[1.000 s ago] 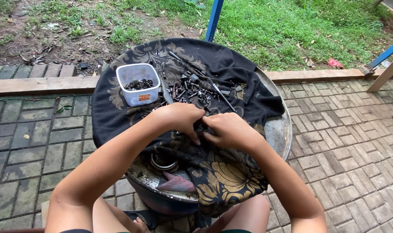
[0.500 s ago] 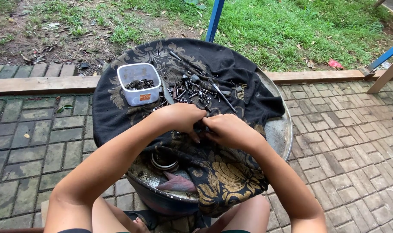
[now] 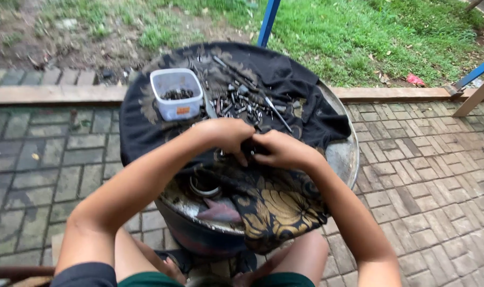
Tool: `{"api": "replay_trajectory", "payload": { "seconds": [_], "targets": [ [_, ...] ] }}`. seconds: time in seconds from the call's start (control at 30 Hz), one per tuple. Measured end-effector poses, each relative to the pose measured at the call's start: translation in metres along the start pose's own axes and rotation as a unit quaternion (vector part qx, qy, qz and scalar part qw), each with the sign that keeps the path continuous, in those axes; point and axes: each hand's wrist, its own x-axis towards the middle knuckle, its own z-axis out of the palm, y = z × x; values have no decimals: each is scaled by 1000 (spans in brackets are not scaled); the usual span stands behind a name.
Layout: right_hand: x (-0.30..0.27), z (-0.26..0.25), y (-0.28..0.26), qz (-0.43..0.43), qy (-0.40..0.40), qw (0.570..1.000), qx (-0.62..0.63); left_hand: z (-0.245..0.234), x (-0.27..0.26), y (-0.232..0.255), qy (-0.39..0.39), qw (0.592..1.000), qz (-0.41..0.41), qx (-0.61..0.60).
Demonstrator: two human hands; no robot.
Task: The person sits at a table outdoors and repeatedly rubs small metal parts with a cloth. They handle the parts one at a time, wiping them and placing them back on the table among other parts and tools.
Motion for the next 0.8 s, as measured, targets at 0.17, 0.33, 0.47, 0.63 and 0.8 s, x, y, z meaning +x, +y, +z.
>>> {"api": "replay_trajectory", "payload": {
  "seconds": [0.17,0.33,0.47,0.63,0.8],
  "targets": [
    [-1,-5,-6,-9,23,1000,5,-10,-6,4,-9,1000,-6,8],
    [-4,-7,-11,17,18,999,-22,-9,-6,5,-12,1000,-10,3],
    [-5,-8,-13,17,14,999,-33,-14,-5,3,-19,1000,-6,-21],
    [-2,-10,-14,30,15,998,-52,-16,-4,1,-19,1000,-7,-18],
    [1,-6,-6,31,12,995,-90,-20,-7,5,-26,1000,-5,-16]
  ]
}}
